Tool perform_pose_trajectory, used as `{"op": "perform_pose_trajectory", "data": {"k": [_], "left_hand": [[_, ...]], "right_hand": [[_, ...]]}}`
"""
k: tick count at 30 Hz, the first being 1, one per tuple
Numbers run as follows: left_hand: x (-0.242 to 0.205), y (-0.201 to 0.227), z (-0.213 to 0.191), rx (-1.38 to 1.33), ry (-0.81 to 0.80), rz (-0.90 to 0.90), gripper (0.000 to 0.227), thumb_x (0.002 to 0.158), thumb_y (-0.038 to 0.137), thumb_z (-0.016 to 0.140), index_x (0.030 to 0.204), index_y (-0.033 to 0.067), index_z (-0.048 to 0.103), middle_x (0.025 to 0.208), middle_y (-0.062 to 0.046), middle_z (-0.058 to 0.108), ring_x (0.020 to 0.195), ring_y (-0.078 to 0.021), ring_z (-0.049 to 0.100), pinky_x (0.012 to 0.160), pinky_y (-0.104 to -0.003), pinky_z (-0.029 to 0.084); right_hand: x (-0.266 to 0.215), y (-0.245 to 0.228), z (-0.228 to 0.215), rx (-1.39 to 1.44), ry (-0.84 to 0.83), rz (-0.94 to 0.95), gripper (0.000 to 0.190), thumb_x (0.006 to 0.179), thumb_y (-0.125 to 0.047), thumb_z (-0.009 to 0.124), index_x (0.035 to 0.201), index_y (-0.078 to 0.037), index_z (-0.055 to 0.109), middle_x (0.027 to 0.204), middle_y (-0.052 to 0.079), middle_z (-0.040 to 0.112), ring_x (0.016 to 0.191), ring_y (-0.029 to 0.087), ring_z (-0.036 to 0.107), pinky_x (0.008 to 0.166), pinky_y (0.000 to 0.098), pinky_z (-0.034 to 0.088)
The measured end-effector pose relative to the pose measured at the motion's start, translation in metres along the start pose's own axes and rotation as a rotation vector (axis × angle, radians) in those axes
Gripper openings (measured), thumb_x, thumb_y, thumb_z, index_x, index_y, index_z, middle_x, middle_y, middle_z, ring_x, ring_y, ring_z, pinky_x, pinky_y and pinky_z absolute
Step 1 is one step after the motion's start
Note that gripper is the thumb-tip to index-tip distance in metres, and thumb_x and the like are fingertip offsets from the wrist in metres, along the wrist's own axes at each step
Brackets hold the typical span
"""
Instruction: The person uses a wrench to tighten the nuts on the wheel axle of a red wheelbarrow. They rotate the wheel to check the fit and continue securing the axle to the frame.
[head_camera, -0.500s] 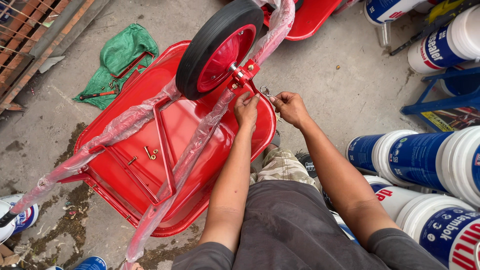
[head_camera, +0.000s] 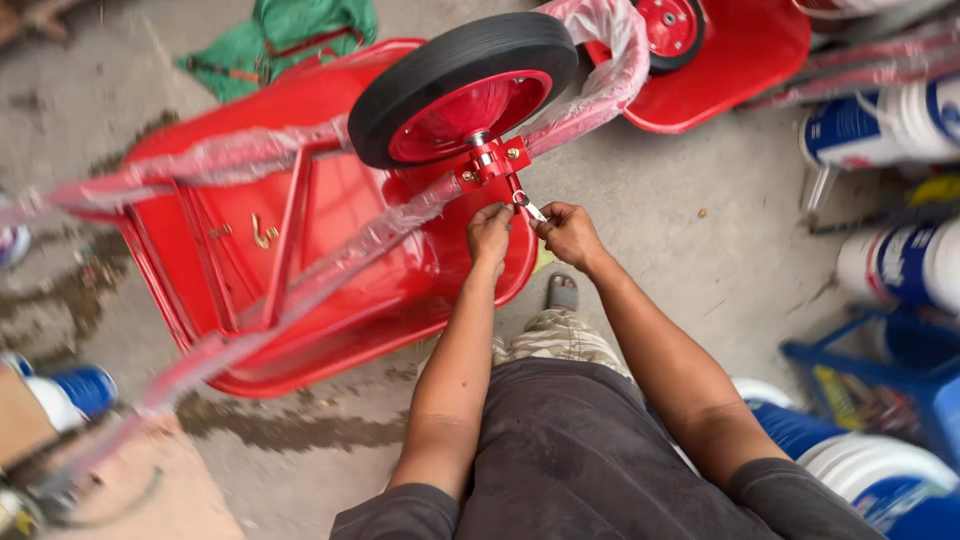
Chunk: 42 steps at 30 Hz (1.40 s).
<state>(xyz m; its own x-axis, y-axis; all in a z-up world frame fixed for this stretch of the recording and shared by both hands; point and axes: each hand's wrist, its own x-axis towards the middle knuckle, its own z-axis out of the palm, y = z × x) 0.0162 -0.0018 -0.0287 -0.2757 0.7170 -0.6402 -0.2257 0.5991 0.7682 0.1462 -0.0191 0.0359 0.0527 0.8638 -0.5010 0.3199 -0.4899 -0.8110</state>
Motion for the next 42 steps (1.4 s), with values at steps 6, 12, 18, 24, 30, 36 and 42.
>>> {"op": "perform_pose_trajectory", "data": {"k": [6,12,18,24,30,36,42], "left_hand": [[0.006,-0.036,0.024,-0.23,0.252,-0.044,0.033,0.071,0.022,0.07,0.099,0.0054,0.065,0.078,-0.011,0.063,0.066,-0.0145,0.059,0.058,-0.023,0.048],[0.004,-0.077,0.024,-0.28,0.364,-0.089,0.034,0.07,0.027,0.072,0.098,0.0086,0.066,0.081,-0.014,0.064,0.072,-0.0188,0.064,0.064,-0.027,0.051],[-0.021,-0.082,0.017,-0.306,0.412,-0.106,0.035,0.071,0.026,0.071,0.1,0.0073,0.065,0.083,-0.017,0.064,0.076,-0.0222,0.064,0.066,-0.03,0.051],[-0.029,-0.087,0.02,-0.251,0.376,-0.132,0.036,0.072,0.026,0.071,0.101,0.0065,0.065,0.08,-0.018,0.064,0.081,-0.0263,0.065,0.068,-0.032,0.05],[-0.041,-0.062,0.023,-0.053,0.268,-0.124,0.033,0.072,0.028,0.07,0.099,0.0098,0.067,0.076,-0.01,0.064,0.076,-0.019,0.063,0.063,-0.028,0.048],[-0.019,-0.091,0.014,0.006,0.243,-0.134,0.034,0.071,0.03,0.07,0.099,0.0112,0.068,0.077,-0.009,0.065,0.076,-0.0194,0.063,0.059,-0.029,0.049],[-0.043,-0.044,0.019,0.01,0.251,-0.185,0.036,0.072,0.027,0.068,0.101,0.0076,0.066,0.078,-0.01,0.064,0.074,-0.0204,0.063,0.053,-0.029,0.051]], "right_hand": [[0.027,0.046,-0.04,-0.232,-0.153,-0.042,0.029,0.074,-0.011,0.066,0.102,-0.018,0.064,0.06,0.003,0.053,0.051,0.013,0.057,0.052,0.0235,0.043],[0.036,0.077,-0.045,-0.321,-0.201,-0.06,0.027,0.077,-0.015,0.065,0.103,-0.02,0.065,0.059,0.003,0.053,0.053,0.015,0.055,0.052,0.0267,0.043],[0.031,0.085,-0.026,-0.224,-0.226,-0.045,0.023,0.08,-0.012,0.062,0.103,-0.014,0.064,0.056,0.004,0.052,0.047,0.013,0.055,0.047,0.023,0.042],[0.039,0.101,-0.008,-0.198,-0.187,-0.038,0.024,0.08,-0.013,0.063,0.104,-0.016,0.064,0.057,0.004,0.055,0.047,0.012,0.056,0.047,0.0232,0.043],[0.031,0.09,0.009,-0.122,-0.108,0.006,0.024,0.082,-0.012,0.06,0.106,-0.012,0.064,0.06,0.006,0.056,0.049,0.013,0.055,0.049,0.0237,0.043],[0.041,0.103,0.018,-0.072,-0.044,0.032,0.022,0.082,-0.012,0.061,0.104,-0.013,0.064,0.059,0.005,0.055,0.046,0.012,0.054,0.047,0.0227,0.043],[0.045,0.103,0.023,-0.023,-0.041,0.072,0.022,0.082,-0.01,0.061,0.104,-0.011,0.064,0.058,0.006,0.054,0.046,0.013,0.054,0.047,0.0223,0.044]]}}
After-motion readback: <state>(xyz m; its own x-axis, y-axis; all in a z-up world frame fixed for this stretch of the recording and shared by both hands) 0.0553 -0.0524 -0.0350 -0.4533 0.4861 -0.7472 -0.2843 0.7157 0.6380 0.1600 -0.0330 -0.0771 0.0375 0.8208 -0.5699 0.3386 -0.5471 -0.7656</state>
